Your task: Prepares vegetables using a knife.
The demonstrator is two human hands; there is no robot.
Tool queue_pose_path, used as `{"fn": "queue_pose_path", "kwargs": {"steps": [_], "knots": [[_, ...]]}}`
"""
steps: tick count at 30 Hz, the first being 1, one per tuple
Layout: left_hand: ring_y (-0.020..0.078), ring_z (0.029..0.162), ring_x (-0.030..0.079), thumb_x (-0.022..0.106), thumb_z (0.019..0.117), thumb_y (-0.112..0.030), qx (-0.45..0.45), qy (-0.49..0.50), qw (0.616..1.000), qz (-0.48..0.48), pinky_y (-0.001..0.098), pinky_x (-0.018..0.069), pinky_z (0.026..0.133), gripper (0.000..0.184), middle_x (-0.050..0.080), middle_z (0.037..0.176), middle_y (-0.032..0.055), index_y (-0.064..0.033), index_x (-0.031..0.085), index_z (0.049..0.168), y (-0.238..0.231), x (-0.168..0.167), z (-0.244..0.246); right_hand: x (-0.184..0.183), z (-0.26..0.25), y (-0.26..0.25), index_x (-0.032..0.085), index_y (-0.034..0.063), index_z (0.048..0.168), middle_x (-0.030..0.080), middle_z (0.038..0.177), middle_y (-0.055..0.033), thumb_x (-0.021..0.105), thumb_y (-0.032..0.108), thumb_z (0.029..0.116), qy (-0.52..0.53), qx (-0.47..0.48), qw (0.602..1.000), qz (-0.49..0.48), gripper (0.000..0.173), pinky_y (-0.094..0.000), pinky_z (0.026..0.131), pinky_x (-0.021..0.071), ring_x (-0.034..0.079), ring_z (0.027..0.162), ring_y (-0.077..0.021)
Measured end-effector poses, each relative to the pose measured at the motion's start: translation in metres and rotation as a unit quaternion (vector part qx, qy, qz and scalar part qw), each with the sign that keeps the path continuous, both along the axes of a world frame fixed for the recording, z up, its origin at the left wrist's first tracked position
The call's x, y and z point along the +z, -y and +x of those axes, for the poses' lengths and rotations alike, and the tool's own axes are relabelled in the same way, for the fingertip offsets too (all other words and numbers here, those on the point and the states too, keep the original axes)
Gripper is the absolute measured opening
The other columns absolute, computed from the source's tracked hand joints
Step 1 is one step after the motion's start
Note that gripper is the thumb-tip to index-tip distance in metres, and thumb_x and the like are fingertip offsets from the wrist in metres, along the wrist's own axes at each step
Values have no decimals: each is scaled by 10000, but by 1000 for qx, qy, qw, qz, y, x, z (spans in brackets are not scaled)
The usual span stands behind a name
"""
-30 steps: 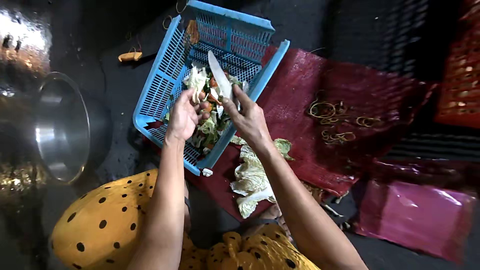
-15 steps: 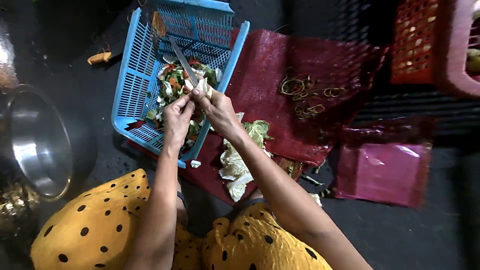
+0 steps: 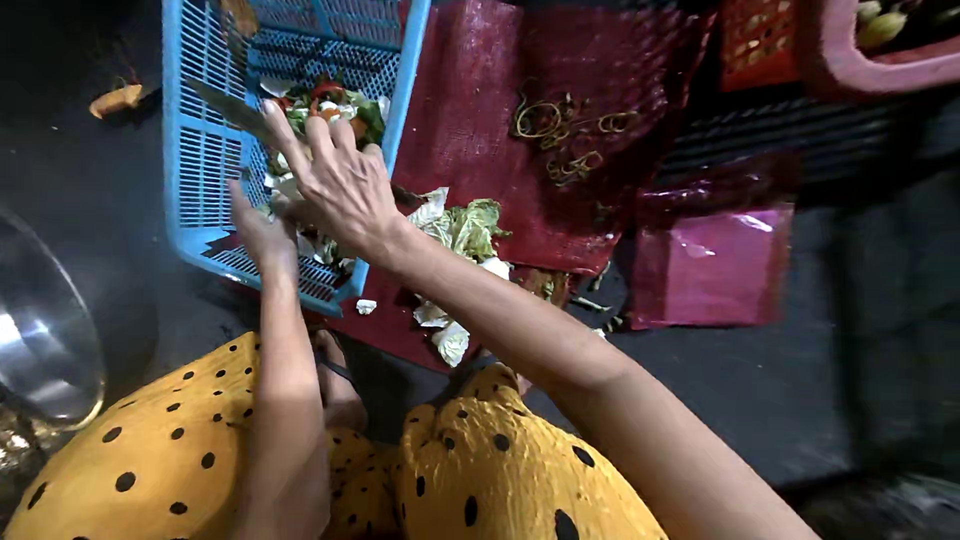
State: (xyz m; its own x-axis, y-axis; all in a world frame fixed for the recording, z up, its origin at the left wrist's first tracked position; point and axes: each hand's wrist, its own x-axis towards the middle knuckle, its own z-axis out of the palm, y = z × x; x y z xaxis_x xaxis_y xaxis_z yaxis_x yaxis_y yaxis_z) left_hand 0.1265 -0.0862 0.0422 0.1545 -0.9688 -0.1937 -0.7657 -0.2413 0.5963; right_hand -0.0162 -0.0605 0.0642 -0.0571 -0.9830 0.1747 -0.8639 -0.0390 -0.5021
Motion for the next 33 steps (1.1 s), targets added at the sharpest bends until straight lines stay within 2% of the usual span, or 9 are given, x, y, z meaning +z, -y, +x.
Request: {"fn": "queue_pose_path", "kwargs": {"steps": [4, 9, 11, 15, 19, 22, 25, 29, 33], "knots": [[256, 1397, 456, 587, 978, -59, 97, -103, 974, -176, 323, 438, 1105, 713, 297, 1623, 232, 10, 239, 1597, -2, 13, 2, 0, -16, 19, 327, 78, 1604, 561, 1369, -234, 880, 470, 717, 12, 12, 997, 76, 1117, -538, 837, 523, 565, 1211, -424], [188, 970, 649, 496, 1005, -18, -172, -87, 952, -240, 314, 568, 793, 346, 610, 1222, 237, 153, 514, 1305, -47, 34, -58, 4, -90, 9, 458, 184, 1563, 635, 1326, -184, 580, 686, 913, 202, -53, 972, 109, 830, -584, 874, 530, 665, 1095, -348], [270, 950, 700, 562, 949, 19, -300, -30, 938, -172, 388, 592, 824, 226, 688, 1115, 228, 82, 691, 1124, -76, 14, -90, 0, -123, -10, 581, 190, 1460, 681, 1269, -100, 543, 650, 954, 286, -101, 948, 97, 685, -559, 927, 529, 674, 1098, -257], [396, 1320, 555, 570, 964, -19, -360, 49, 932, -12, 504, 483, 1077, 438, 547, 1444, 251, 4, 590, 1401, -96, -68, -109, -12, -162, -79, 494, 114, 1527, 680, 1265, -43, 516, 471, 1044, 395, -156, 904, 33, 601, -298, 867, 550, 657, 977, -65], [421, 1257, 586, 579, 1009, -97, -372, 138, 918, -21, 516, 480, 1066, 339, 621, 1320, 259, 32, 639, 1316, -77, -102, -98, -18, -151, -166, 441, 161, 1560, 642, 1327, -20, 479, 397, 1081, 471, -232, 848, 72, 535, -215, 771, 537, 633, 904, -20], [343, 1144, 667, 548, 1029, -94, -334, 20, 941, -48, 451, 514, 1029, 266, 690, 1199, 230, 49, 693, 1201, -69, -89, -102, -44, -134, -206, 446, 275, 1554, 670, 1024, -9, 503, 418, 1067, 507, -311, 793, 132, 512, -267, 489, 477, 533, 577, -76], [177, 963, 709, 475, 1080, -142, -271, -169, 945, 71, 352, 580, 894, 326, 721, 1100, 142, 26, 608, 1327, -76, -55, -115, -69, -118, -226, 373, 279, 1601, 643, 913, -40, 532, 358, 1065, 522, -325, 774, 151, 565, -311, 488, 471, 501, 547, -110], [114, 748, 651, 418, 1097, -156, -209, -382, 851, 294, 292, 597, 695, 310, 661, 983, 55, 0, 532, 1339, -98, -20, -134, -67, -115, -224, 356, 261, 1614, 590, 1458, -15, 575, 378, 1048, 542, -271, 780, 158, 619, -305, 796, 560, 656, 967, -73], [82, 696, 618, 473, 1079, -133, -254, -392, 818, 336, 256, 572, 664, 233, 642, 890, 22, 13, 581, 1224, -114, -13, -140, -61, -122, -226, 388, 288, 1602, 625, 1403, -28, 604, 419, 1027, 557, -241, 781, 149, 628, -303, 767, 574, 669, 935, -92]]}}
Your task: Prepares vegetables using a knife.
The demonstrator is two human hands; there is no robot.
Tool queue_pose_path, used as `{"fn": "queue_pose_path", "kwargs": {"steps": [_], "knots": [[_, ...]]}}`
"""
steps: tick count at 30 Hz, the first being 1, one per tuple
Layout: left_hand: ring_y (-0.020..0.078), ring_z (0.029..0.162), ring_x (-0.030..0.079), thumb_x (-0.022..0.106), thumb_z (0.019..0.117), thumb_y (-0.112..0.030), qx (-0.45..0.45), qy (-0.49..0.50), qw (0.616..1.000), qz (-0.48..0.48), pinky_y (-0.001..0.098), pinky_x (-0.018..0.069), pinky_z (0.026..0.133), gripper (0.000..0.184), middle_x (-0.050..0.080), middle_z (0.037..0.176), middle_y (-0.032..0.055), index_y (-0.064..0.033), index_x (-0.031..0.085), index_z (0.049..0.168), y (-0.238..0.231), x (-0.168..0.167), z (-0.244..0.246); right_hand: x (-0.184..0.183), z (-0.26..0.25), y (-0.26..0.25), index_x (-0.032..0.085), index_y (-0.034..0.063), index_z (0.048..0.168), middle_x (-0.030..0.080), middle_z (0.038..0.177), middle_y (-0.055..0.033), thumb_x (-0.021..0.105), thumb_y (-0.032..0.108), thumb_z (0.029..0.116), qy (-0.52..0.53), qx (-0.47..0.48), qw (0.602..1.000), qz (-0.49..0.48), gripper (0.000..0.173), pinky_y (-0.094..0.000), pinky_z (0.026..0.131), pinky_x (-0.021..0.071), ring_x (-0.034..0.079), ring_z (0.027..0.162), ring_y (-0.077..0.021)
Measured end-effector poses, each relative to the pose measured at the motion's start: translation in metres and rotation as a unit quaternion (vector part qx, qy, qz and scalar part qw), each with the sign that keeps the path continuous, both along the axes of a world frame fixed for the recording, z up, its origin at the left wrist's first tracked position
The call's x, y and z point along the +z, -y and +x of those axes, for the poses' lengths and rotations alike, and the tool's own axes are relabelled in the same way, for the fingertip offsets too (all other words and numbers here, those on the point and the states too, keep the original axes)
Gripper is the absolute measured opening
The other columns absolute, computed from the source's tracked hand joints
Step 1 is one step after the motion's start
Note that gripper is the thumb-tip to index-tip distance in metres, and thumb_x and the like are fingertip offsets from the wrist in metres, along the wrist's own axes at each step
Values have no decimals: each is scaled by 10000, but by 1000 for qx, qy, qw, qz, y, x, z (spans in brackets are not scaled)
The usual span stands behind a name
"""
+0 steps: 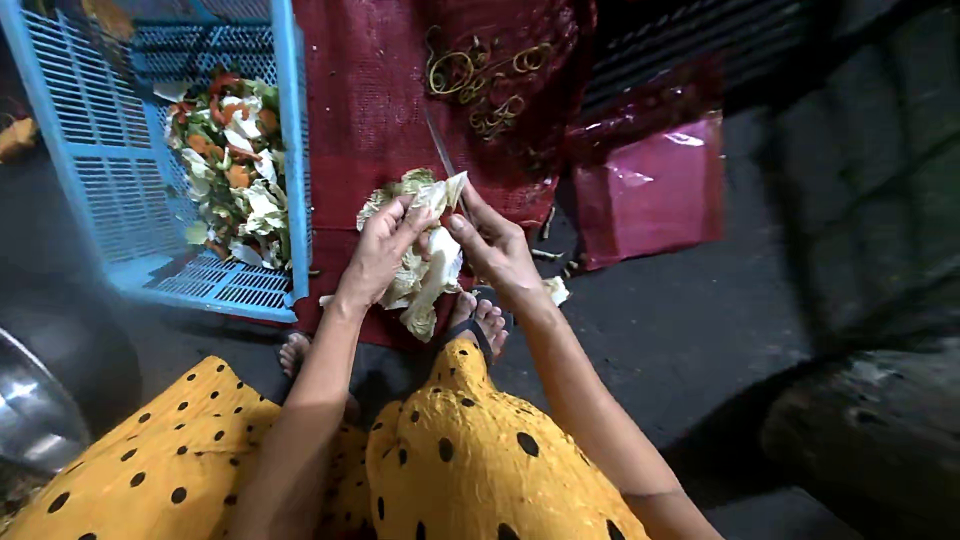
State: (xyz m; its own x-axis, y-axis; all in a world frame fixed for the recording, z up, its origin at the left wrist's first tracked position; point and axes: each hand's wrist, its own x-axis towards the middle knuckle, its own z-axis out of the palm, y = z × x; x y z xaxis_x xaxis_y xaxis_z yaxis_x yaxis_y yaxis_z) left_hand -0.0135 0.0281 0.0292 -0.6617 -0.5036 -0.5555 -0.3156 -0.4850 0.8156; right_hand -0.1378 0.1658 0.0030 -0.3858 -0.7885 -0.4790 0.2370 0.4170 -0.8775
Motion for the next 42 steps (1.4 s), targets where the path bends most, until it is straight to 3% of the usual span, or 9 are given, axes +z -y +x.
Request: {"fn": "queue_pose_path", "kwargs": {"steps": [7, 13, 16, 19, 22, 28, 31, 34, 42], "knots": [[116, 710, 660, 508, 1086, -216, -135, 108, 964, -204, 308, 585, 677, 283, 704, 908, 68, -12, 659, 1212, -16, 2, -5, 3, 1, -8, 398, 249, 1600, 559, 1504, 12, 557, 466, 1039, -30, 24, 999, 8, 622, -303, 760, 561, 665, 960, -89], [177, 982, 672, 481, 1091, -234, 158, 92, 972, 148, 394, 583, 865, 279, 675, 1090, 74, -47, 612, 1253, -28, 8, -23, -5, 7, -8, 346, 270, 1618, 674, 1198, -3, 487, 436, 1075, 68, -71, 995, -7, 586, -189, 514, 418, 474, 596, -22], [215, 1125, 634, 518, 1065, -305, 205, 114, 942, 242, 464, 541, 936, 318, 656, 1208, 67, -127, 597, 1317, -22, 8, -18, -4, 10, -16, 406, 314, 1587, 525, 739, -12, 387, 480, 1089, 87, -87, 992, 16, 525, -210, 367, 278, 297, 420, -72], [242, 1110, 643, 521, 1072, -254, 196, 93, 941, 258, 483, 556, 927, 334, 645, 1208, 84, -124, 557, 1377, -16, 8, -13, -8, 17, -16, 437, 303, 1575, 647, 979, 15, 415, 476, 1082, 72, -99, 992, 15, 523, -200, 416, 329, 379, 491, -43], [183, 970, 686, 531, 1069, -198, 173, 86, 956, 223, 426, 594, 856, 151, 684, 1042, 34, -118, 632, 1148, -18, 10, -13, -6, 20, -13, 361, 247, 1614, 457, 1592, 52, 392, 443, 1098, 57, -56, 997, -11, 553, -284, 877, 549, 629, 1116, -41], [146, 896, 700, 538, 1060, -134, 145, 78, 977, 136, 362, 610, 813, 138, 703, 975, 42, -54, 648, 1081, -25, 12, -14, -5, 27, -3, 412, 161, 1586, 350, 1659, 30, 447, 407, 1088, 50, -51, 996, -60, 557, -368, 1087, 492, 512, 1379, -103], [154, 899, 699, 549, 1054, -126, 166, 66, 977, 117, 369, 613, 816, 132, 692, 993, 55, -41, 640, 1097, -23, 13, -13, -4, 27, -8, 402, 236, 1596, 555, 1496, 59, 395, 401, 1096, 59, -66, 995, -35, 527, -216, 757, 534, 621, 974, 4], [196, 915, 715, 554, 1047, -89, 207, 29, 966, 152, 399, 625, 807, 124, 703, 1031, 87, -45, 631, 1133, -16, 14, -10, -4, 29, -11, 421, 273, 1582, 620, 832, 12, 301, 392, 1106, 94, -121, 988, -1, 505, -201, 390, 322, 355, 445, -48], [165, 1031, 689, 543, 977, -112, 190, -47, 977, 79, 344, 589, 877, 184, 692, 1171, 84, -60, 599, 1144, -14, 10, -2, -10, 25, -28, 448, 198, 1566, 512, 691, 24, 332, 291, 1105, 75, -159, 984, -3, 484, -202, 373, 314, 332, 423, -54]]}}
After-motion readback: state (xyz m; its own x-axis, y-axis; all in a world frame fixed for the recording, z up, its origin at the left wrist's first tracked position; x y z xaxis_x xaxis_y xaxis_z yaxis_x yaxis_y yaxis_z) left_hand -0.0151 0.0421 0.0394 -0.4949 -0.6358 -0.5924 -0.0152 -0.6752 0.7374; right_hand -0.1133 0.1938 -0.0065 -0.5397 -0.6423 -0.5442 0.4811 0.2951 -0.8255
